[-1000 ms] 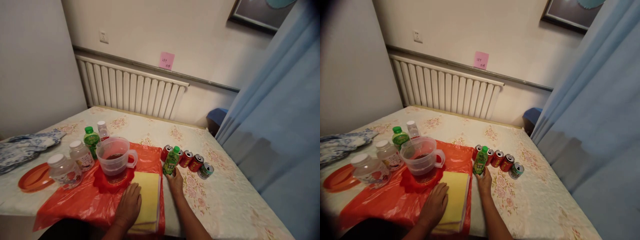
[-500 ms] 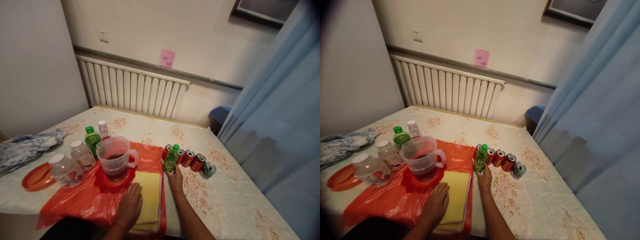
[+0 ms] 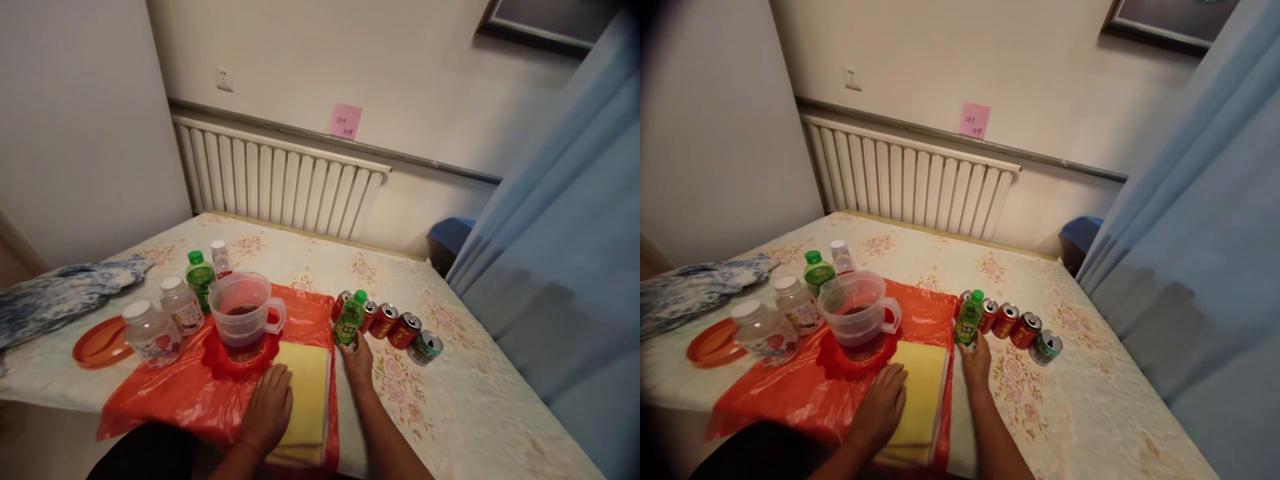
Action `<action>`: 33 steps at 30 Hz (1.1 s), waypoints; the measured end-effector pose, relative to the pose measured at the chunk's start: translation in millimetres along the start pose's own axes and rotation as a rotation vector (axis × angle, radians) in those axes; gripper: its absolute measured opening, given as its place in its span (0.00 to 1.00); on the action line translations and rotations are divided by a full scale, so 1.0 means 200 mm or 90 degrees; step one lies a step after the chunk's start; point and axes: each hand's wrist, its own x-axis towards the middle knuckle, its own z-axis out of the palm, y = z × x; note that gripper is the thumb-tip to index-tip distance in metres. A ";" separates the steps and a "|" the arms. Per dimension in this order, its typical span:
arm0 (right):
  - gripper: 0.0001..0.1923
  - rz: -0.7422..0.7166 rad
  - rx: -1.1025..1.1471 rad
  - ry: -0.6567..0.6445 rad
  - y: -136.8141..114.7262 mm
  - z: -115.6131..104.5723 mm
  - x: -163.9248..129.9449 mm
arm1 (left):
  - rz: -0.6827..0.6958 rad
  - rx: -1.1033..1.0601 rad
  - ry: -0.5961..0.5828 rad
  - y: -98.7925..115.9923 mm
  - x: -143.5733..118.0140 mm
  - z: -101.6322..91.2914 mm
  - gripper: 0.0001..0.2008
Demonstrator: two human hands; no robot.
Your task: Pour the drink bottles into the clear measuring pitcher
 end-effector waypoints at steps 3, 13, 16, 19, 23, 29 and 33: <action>0.36 0.010 -0.005 -0.008 -0.01 -0.01 -0.01 | -0.006 -0.009 -0.011 0.01 0.00 -0.01 0.15; 0.35 0.078 -0.028 -0.037 -0.06 -0.12 -0.16 | -0.056 -0.077 -0.065 0.07 0.01 -0.09 0.16; 0.31 0.078 -0.054 -0.043 -0.06 -0.17 -0.23 | -0.036 -0.091 -0.066 0.06 0.00 -0.12 0.16; 0.30 0.077 -0.086 -0.056 -0.06 -0.19 -0.27 | -0.026 -0.103 -0.061 0.03 -0.03 -0.18 0.17; 0.29 0.067 -0.116 -0.064 -0.07 -0.20 -0.28 | -0.075 -0.142 0.030 -0.08 -0.09 -0.33 0.17; 0.28 0.068 -0.150 -0.081 -0.08 -0.20 -0.28 | -0.303 -0.070 0.348 -0.42 -0.09 -0.62 0.24; 0.28 0.062 -0.167 -0.088 -0.07 -0.20 -0.28 | -0.461 -0.060 0.432 -0.65 0.01 -0.75 0.35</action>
